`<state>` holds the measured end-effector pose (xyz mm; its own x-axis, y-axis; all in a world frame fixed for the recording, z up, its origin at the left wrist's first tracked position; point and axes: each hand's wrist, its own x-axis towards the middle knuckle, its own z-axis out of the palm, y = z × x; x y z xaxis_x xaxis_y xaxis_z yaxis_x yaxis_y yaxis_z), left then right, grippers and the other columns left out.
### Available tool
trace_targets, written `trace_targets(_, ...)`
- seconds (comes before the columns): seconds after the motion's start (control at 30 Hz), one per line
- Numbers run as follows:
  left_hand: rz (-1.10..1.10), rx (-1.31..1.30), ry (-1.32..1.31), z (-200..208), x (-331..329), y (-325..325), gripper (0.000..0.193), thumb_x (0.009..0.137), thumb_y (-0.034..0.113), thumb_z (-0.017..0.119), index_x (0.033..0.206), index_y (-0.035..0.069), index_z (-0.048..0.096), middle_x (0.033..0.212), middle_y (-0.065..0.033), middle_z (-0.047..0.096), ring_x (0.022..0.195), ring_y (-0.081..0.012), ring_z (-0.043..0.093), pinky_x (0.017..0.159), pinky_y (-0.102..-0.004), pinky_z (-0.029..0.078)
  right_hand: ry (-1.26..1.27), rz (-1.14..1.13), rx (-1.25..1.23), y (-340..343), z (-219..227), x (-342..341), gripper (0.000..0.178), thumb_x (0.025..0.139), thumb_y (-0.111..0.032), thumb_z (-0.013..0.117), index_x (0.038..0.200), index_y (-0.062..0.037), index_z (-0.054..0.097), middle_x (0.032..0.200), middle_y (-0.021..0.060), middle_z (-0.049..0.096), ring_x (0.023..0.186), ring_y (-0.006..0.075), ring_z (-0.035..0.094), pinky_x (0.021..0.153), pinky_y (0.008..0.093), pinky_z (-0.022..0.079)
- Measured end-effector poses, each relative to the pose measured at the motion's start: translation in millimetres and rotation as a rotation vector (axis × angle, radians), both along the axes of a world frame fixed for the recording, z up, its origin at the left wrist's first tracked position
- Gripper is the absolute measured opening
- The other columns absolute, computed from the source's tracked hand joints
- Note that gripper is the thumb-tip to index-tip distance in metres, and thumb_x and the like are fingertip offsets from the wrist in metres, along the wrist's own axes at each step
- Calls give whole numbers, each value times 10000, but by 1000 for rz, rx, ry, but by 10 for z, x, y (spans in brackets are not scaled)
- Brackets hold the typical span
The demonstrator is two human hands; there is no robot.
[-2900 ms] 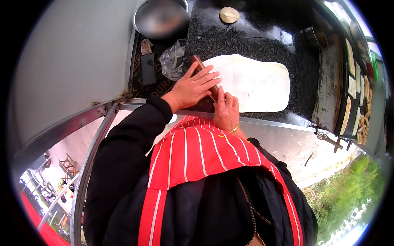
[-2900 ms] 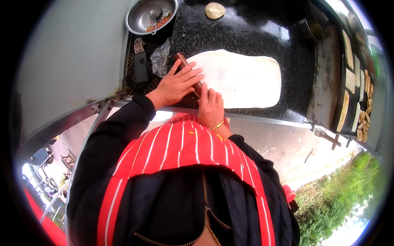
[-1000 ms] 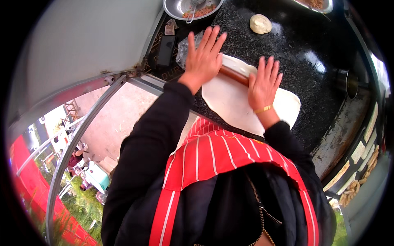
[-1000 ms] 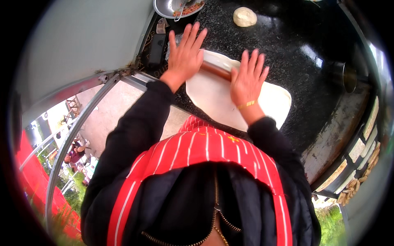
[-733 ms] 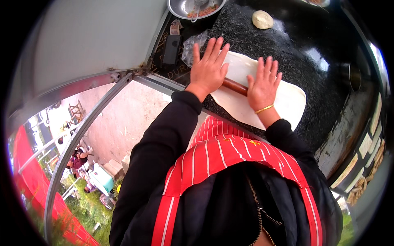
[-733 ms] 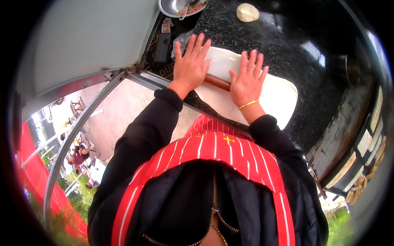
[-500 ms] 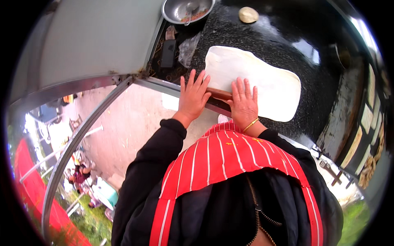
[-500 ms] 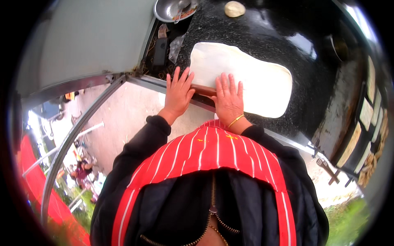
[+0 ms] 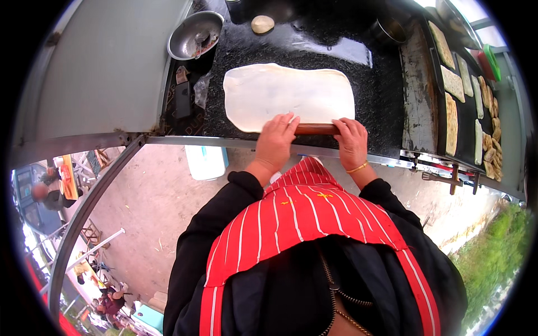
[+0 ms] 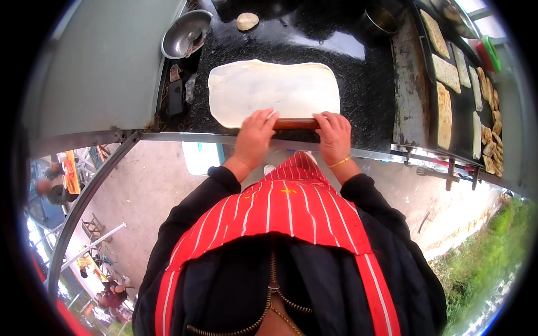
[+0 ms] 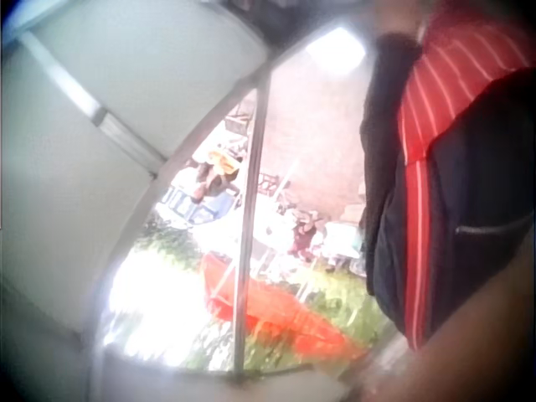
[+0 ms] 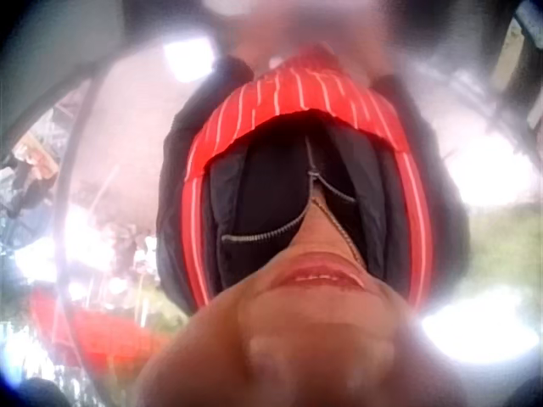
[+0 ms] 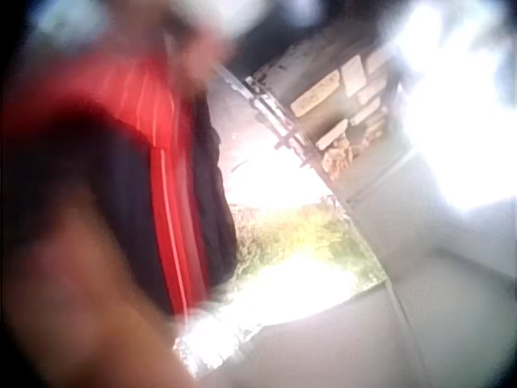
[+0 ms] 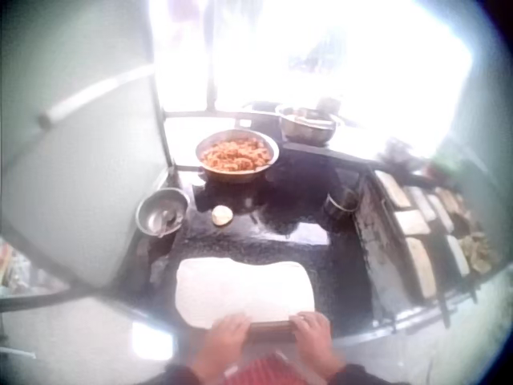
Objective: The person prepares stuffed flatbreads at an outdoor food stall. They roll out dough balls into flat circles, spread a meat filling onto the dough, fold the dough over the filling, and place the parcels onto a hot griddle. The person also flips the cooking flatbreads and hands a finished item to a customer.
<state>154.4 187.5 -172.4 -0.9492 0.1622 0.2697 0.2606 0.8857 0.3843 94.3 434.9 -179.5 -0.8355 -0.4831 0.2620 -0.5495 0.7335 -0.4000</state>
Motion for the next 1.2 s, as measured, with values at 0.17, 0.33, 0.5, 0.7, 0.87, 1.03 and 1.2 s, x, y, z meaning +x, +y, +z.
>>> trace_targets(0.17, 132, -117, -94, -193, -448, 379, 687, 937, 336, 612, 1485, -9, 384, 1595, -215, 282, 1515, -344, 192, 1203, -549, 151, -32, -262, 89, 217, -459, -325, 529, 994, -222, 533, 1470, -24, 418, 1562, 190, 347, 1460, 395, 274, 1200, 480, 236)
trace_targets(0.33, 245, -290, 13, -224, -1421, 305, 686, 943, 375, 564, 1495, 8, 389, 1607, -209, 275, 1522, -336, 180, 1198, -585, 107, 134, -320, 44, -38, -452, -1386, 556, 989, -230, 512, 1495, -39, 384, 1571, 203, 328, 1463, 403, 271, 1202, 500, 219)
trace_targets(0.5, 169, -279, -156, -382, -1006, 419, 681, 915, 386, 561, 1478, 24, 434, 1611, -194, 287, 1519, -324, 213, 1183, -638, 67, -51, -207, 145, 251, -613, -1035, 551, 992, -265, 499, 1495, -62, 401, 1589, 178, 314, 1477, 396, 258, 1193, 537, 218)
trace_targets(0.7, 353, -370, 45, -306, -1996, 232, 657, 935, 346, 541, 1505, 48, 405, 1621, -180, 276, 1523, -331, 199, 1179, -643, 22, 68, -301, 14, -140, -403, -2034, 542, 1004, -272, 521, 1488, -55, 413, 1579, 181, 341, 1465, 382, 292, 1179, 526, 254)
trace_targets(0.87, 310, -243, -24, -320, -1885, 219, 616, 949, 311, 536, 1504, 73, 415, 1605, -185, 304, 1516, -351, 207, 1164, -659, 35, 0, -241, 83, -164, -486, -1986, 514, 993, -262, 540, 1457, -59, 447, 1553, 172, 382, 1449, 381, 322, 1156, 549, 286)
trace_targets(1.03, 549, 0, 171, -351, -2676, -252, 544, 1047, 335, 419, 1527, 85, 361, 1613, -150, 302, 1522, -353, 182, 1188, -606, 35, 171, -146, -88, -337, -325, -2466, 561, 928, -262, 640, 1424, -58, 474, 1429, 174, 500, 1315, 356, 464, 1083, 506, 367)
trace_targets(1.2, 664, 288, 153, 63, -2212, -675, 487, 1088, 263, 332, 1540, 80, 342, 1613, -140, 314, 1530, -348, 162, 1209, -521, 42, -1, 208, 52, -133, -323, -2003, 569, 814, -185, 716, 1350, -93, 550, 1184, 107, 599, 1144, 285, 552, 1009, 416, 412)
